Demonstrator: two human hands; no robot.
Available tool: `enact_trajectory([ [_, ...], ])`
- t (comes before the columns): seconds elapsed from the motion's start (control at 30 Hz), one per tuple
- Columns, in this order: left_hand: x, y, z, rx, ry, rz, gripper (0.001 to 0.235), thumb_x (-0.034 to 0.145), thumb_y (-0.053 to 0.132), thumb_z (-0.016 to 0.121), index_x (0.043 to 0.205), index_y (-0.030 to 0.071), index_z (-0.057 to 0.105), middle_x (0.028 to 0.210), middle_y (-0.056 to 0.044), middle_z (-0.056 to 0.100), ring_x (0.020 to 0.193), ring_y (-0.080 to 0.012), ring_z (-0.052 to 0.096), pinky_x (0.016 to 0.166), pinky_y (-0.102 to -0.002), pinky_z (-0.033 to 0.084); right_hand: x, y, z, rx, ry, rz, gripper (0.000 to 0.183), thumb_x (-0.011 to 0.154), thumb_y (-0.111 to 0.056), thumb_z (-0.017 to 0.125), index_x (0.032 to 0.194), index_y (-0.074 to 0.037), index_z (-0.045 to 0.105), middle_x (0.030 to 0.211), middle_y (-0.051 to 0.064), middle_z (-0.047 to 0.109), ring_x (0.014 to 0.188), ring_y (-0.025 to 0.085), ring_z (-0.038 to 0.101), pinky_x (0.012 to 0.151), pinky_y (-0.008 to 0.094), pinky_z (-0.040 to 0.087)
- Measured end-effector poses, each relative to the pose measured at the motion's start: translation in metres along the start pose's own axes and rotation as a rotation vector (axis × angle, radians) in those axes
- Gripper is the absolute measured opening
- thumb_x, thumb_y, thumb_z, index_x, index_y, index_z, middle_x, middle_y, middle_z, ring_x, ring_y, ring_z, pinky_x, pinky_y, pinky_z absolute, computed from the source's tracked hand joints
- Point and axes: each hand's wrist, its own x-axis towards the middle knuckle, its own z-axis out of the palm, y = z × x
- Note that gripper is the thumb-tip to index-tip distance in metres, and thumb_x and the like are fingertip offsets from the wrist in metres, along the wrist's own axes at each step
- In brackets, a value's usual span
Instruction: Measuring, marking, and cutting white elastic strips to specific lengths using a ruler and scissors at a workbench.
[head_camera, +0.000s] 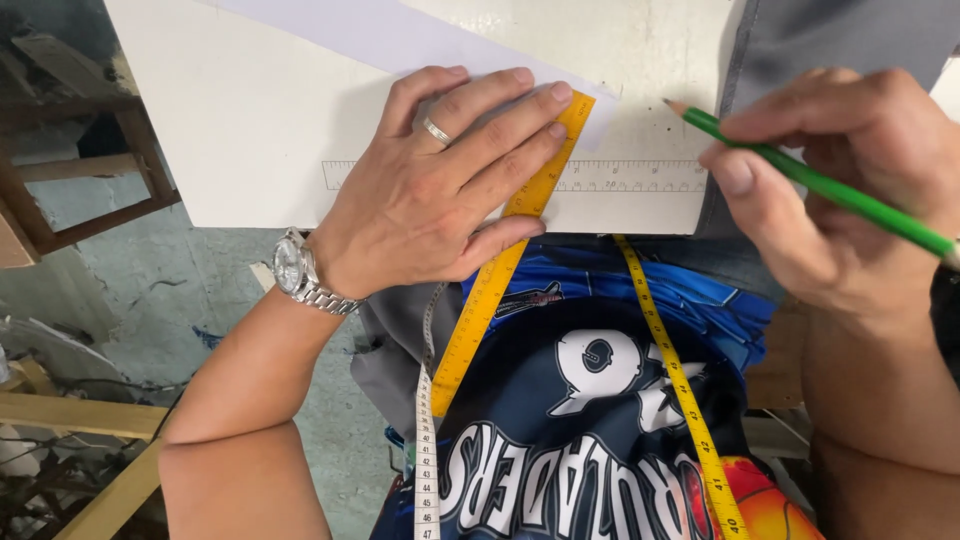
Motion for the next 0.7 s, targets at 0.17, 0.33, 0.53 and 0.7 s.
enact_trajectory([
  [0.17,0.000,0.001,-0.002,-0.006,0.023,-0.006,0.076,0.128,0.065,0.108,0.166,0.004,0.086,0.186,-0.015,0.066,0.170,-0.0373,0.062,0.138,-0.061,0.048,0.024,-0.014,0.010,0.022,0.036,0.132,0.019,0.145,0.014,0.080,0.149,0.033,0.077,0.124,0.038,0.085,0.106,0.037,0.086,0.087,0.037,0.065],
  [0.33,0.002,0.001,-0.007,0.027,0.005,-0.013,0.077,0.128,0.067,0.104,0.169,0.005,0.084,0.187,-0.012,0.066,0.170,-0.0338,0.061,0.138,-0.057,0.047,0.044,-0.015,0.017,0.032,-0.014,0.104,0.020,0.150,0.014,0.077,0.150,0.034,0.079,0.123,0.036,0.084,0.097,0.031,0.081,0.082,0.033,0.065],
  [0.53,0.002,0.003,-0.003,0.073,0.006,-0.017,0.077,0.127,0.070,0.100,0.169,0.007,0.084,0.187,-0.012,0.067,0.171,-0.0310,0.056,0.139,-0.057,0.047,0.053,0.000,0.022,0.000,-0.059,0.036,0.024,0.144,0.007,0.078,0.145,0.031,0.082,0.119,0.035,0.088,0.102,0.035,0.089,0.085,0.037,0.071],
  [0.7,0.003,0.004,0.000,0.035,0.017,-0.033,0.082,0.123,0.067,0.106,0.171,0.006,0.081,0.185,-0.012,0.067,0.169,-0.0317,0.061,0.137,-0.057,0.048,0.056,-0.020,0.021,-0.066,-0.058,0.086,0.012,0.143,0.016,0.083,0.137,0.026,0.087,0.113,0.030,0.086,0.088,0.029,0.081,0.074,0.035,0.063],
])
